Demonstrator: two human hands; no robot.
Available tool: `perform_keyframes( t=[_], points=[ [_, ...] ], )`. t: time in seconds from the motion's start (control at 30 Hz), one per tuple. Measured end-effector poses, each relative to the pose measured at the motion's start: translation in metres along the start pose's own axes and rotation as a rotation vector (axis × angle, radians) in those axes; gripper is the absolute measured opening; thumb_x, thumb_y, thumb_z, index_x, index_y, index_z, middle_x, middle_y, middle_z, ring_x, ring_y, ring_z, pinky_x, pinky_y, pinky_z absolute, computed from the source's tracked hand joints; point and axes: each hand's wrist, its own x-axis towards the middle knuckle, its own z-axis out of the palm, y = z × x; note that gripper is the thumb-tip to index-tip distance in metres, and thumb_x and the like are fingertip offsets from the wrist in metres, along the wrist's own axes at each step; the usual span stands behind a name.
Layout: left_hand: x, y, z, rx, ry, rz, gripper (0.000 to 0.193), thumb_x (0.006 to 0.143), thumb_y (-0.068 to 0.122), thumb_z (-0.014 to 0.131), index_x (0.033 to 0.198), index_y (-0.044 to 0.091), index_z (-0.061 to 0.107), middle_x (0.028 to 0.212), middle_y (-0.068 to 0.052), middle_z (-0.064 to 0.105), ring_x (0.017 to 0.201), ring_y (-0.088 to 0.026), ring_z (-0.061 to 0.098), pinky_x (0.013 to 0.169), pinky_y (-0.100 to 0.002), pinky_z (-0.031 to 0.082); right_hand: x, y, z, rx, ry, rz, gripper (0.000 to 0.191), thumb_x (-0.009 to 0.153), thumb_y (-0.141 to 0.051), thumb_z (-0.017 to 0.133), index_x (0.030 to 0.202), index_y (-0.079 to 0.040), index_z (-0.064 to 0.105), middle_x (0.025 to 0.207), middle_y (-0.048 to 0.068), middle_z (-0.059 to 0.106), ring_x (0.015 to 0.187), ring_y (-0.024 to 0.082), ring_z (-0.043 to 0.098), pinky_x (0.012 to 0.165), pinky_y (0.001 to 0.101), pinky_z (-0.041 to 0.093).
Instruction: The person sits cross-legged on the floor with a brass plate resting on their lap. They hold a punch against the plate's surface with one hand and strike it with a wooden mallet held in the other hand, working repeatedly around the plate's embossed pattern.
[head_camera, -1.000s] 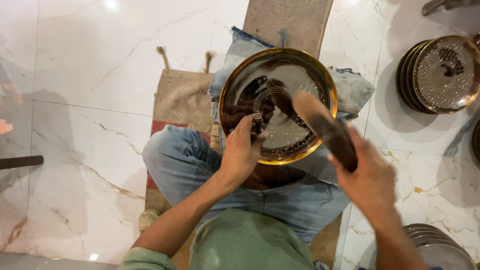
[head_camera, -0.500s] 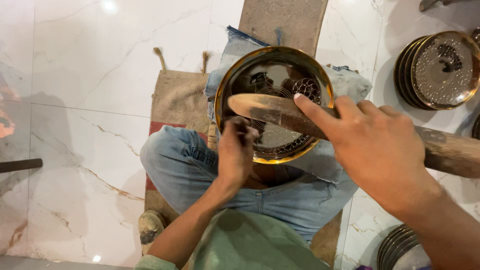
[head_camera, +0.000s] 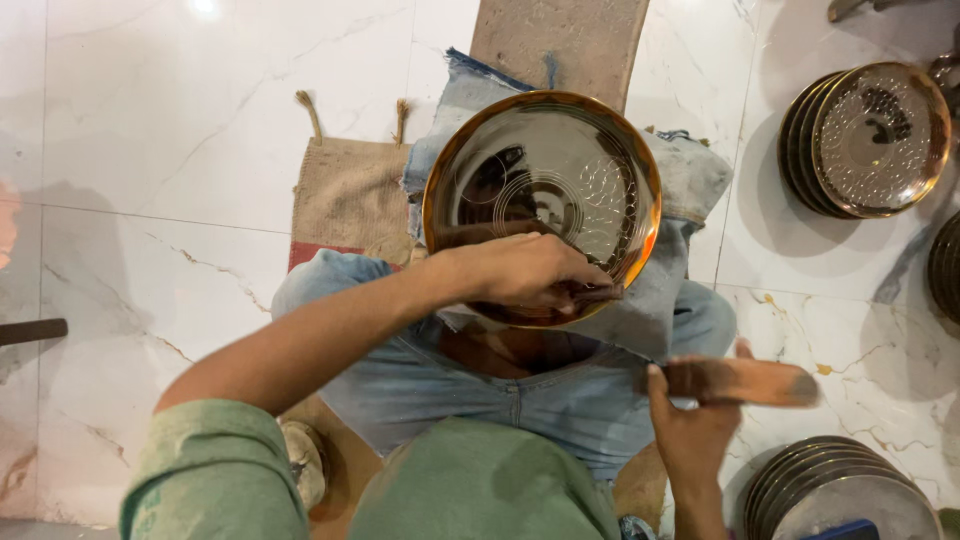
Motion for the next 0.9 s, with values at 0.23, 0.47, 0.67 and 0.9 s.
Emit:
perform_keyframes(
  t=[0.23, 0.47, 0.67, 0.9],
  points=[
    [0.002, 0.0, -0.004, -0.031, -0.115, -0.051, 0.053, 0.086, 0.012, 0.072, 0.138, 0.017, 0.062, 0.12, -0.007, 0.075, 0.11, -0.028, 0.072, 0.09, -0.042, 0.054, -0.018, 0.003, -0.023, 0.253, 0.182, 0.175, 0.091, 0.085, -0.014, 0.084, 0.156, -0.004, 0.027, 0.11, 0.017, 0.065, 0.092, 0.026, 0.069, 0.084, 0.0388, 0.059],
    [-0.007, 0.003, 0.005, 0.022, 0.019, -0.14, 0.045, 0.086, 0.011, 0.07, 0.131, 0.014, 0.066, 0.108, -0.013, 0.075, 0.1, -0.033, 0.072, 0.084, -0.046, 0.054, 0.02, -0.011, -0.029, -0.163, -0.106, 0.274, 0.081, 0.08, -0.022, 0.083, 0.15, -0.003, 0.045, 0.104, 0.024, 0.072, 0.09, 0.034, 0.072, 0.081, 0.0446, 0.057],
    [-0.028, 0.026, 0.044, -0.06, 0.898, -0.4, 0.03, 0.093, 0.005, 0.069, 0.122, 0.003, 0.06, 0.104, -0.017, 0.073, 0.094, -0.033, 0.072, 0.081, -0.043, 0.057, 0.057, -0.043, -0.041, -0.351, -0.313, 0.06, 0.089, 0.079, -0.021, 0.079, 0.158, -0.018, 0.04, 0.108, 0.026, 0.071, 0.092, 0.046, 0.071, 0.077, 0.0515, 0.056],
    [-0.03, 0.038, 0.092, -0.071, 1.251, -0.574, 0.035, 0.093, 0.006, 0.072, 0.12, -0.003, 0.053, 0.097, -0.019, 0.069, 0.087, -0.034, 0.07, 0.076, -0.043, 0.055, 0.123, -0.116, -0.043, -0.848, -0.519, -0.313, 0.088, 0.08, -0.016, 0.078, 0.158, -0.032, 0.039, 0.103, 0.016, 0.071, 0.086, 0.035, 0.074, 0.076, 0.0481, 0.061]
  ],
)
